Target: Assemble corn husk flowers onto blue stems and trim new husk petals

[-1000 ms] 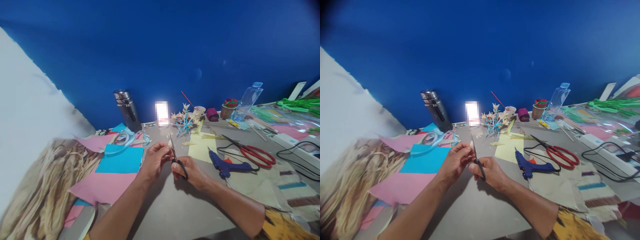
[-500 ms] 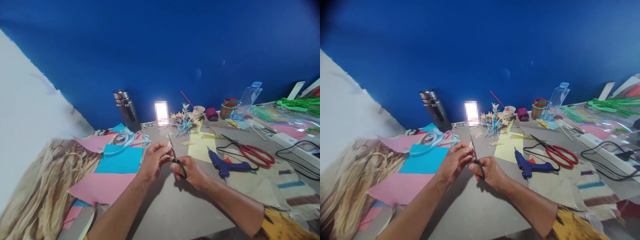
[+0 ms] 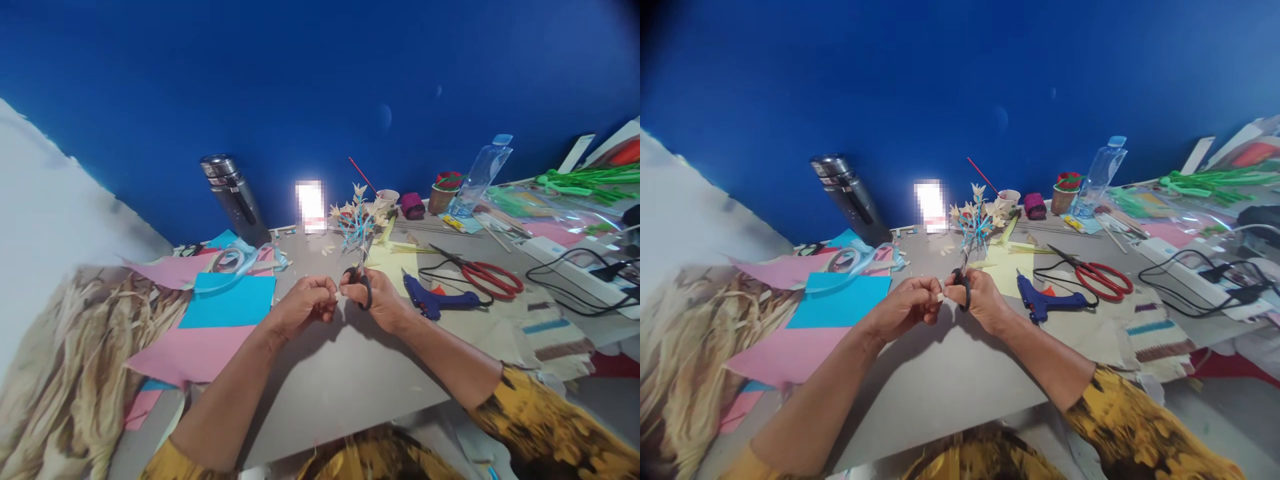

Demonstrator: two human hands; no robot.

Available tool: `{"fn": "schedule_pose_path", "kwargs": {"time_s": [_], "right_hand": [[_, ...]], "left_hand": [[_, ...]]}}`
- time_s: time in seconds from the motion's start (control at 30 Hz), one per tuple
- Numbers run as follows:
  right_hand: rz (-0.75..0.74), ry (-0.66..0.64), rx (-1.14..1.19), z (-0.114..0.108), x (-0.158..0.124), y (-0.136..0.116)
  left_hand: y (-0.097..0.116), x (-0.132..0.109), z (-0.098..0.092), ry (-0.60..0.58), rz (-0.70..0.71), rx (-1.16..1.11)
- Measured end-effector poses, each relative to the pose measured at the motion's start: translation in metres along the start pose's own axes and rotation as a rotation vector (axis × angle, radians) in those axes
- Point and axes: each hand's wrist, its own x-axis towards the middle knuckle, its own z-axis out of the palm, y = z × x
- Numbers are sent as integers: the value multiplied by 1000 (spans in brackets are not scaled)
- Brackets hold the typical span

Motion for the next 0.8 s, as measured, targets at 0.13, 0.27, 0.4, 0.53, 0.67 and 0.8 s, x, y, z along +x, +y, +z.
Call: {"fn": "schedule_pose_path", "kwargs": {"time_s": [0.13, 0.27, 0.4, 0.53, 0.67, 0.8], "right_hand": [[-18, 58, 6, 3, -1, 1], [-90, 210, 70, 4, 1, 2], [-112, 226, 64, 4, 1, -1], [-70, 201, 26, 7, -1, -3], [-64, 184, 52, 8, 0, 1], [-84, 199, 71, 6, 3, 4]], "left_hand": [[1, 1, -1, 4, -17, -89], [-2, 2, 3, 29, 16, -172], [-9, 4, 8, 65, 81, -160], [-12, 7, 7, 125, 132, -206], [-16, 9, 9, 149, 170, -238], [-23, 11, 15, 218, 251, -182]]}}
